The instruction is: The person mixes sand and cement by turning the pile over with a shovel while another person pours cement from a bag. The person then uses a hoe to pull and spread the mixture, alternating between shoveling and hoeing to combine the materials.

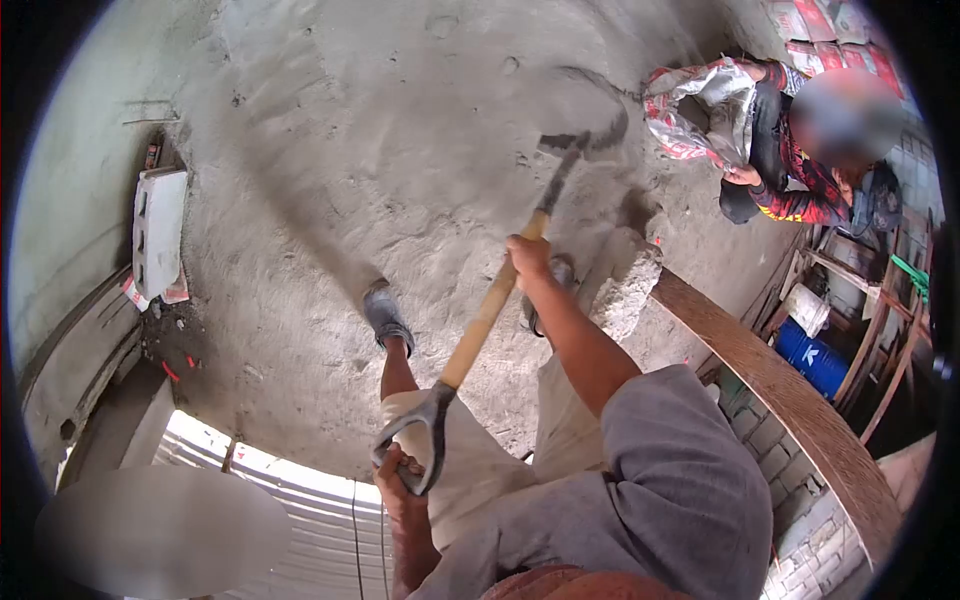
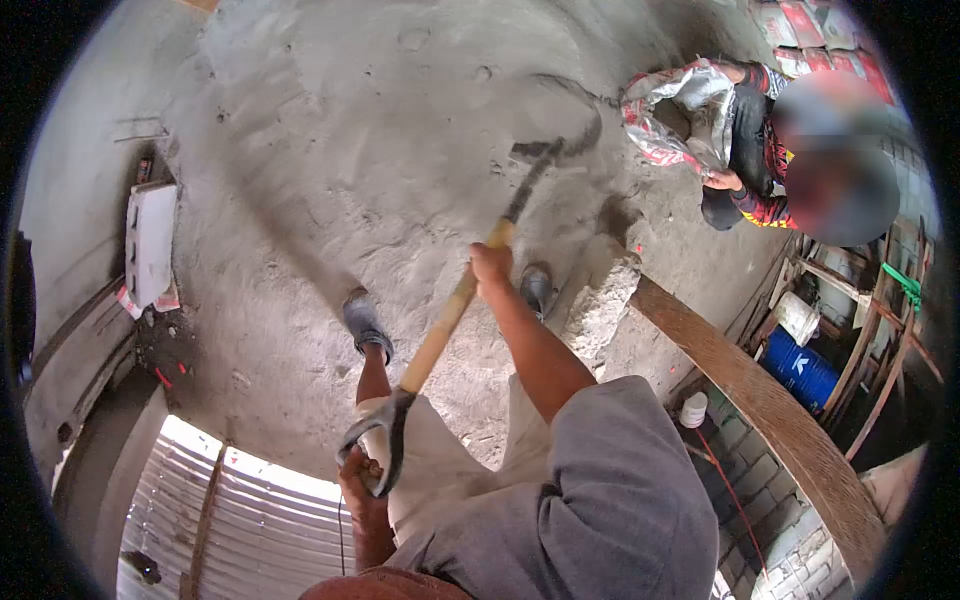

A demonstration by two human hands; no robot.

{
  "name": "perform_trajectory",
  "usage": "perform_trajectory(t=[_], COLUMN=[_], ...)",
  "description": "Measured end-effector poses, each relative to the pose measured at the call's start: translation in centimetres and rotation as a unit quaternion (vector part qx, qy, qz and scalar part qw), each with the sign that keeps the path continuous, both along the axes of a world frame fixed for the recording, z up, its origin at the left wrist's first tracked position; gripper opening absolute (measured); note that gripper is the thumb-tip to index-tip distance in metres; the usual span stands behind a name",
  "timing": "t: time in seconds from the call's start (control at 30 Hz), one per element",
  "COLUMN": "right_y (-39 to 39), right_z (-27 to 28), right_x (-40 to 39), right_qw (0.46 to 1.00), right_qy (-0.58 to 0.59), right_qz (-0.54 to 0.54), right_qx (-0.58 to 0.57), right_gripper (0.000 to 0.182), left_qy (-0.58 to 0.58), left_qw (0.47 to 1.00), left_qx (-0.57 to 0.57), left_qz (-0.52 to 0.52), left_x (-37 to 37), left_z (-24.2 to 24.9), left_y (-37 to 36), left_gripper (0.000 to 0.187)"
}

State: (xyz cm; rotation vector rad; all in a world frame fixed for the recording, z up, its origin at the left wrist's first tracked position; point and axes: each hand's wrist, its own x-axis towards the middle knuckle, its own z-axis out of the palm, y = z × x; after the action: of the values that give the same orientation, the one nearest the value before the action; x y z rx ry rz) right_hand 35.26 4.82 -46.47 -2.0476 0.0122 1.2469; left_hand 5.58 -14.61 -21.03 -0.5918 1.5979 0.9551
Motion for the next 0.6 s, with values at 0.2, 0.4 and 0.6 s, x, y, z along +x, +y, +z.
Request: perform_trajectory(t=[0.2, 0.4, 0.6], right_y=[1.9, -5.5, -15.9], right_z=[4.7, 9.2, 7.6], right_x=[-5.8, -14.3, -26.7], right_qw=[0.985, 0.984, 0.951], right_qy=[-0.126, 0.134, 0.153], right_qz=[0.118, -0.056, 0.103], right_qx=[0.009, -0.099, -0.247], right_gripper=[0.019, 0.010, 0.033], left_qy=[-0.027, 0.269, 0.482], left_qw=[0.999, 0.932, 0.813], left_qx=[-0.042, -0.027, -0.126], left_qz=[-0.007, -0.241, -0.303], left_x=[-5.0, -13.0, -17.4], left_z=[1.2, 11.5, 15.4], left_y=[-3.2, -3.2, -18.2], left_gripper=[0.014, 0.041, 0.033])
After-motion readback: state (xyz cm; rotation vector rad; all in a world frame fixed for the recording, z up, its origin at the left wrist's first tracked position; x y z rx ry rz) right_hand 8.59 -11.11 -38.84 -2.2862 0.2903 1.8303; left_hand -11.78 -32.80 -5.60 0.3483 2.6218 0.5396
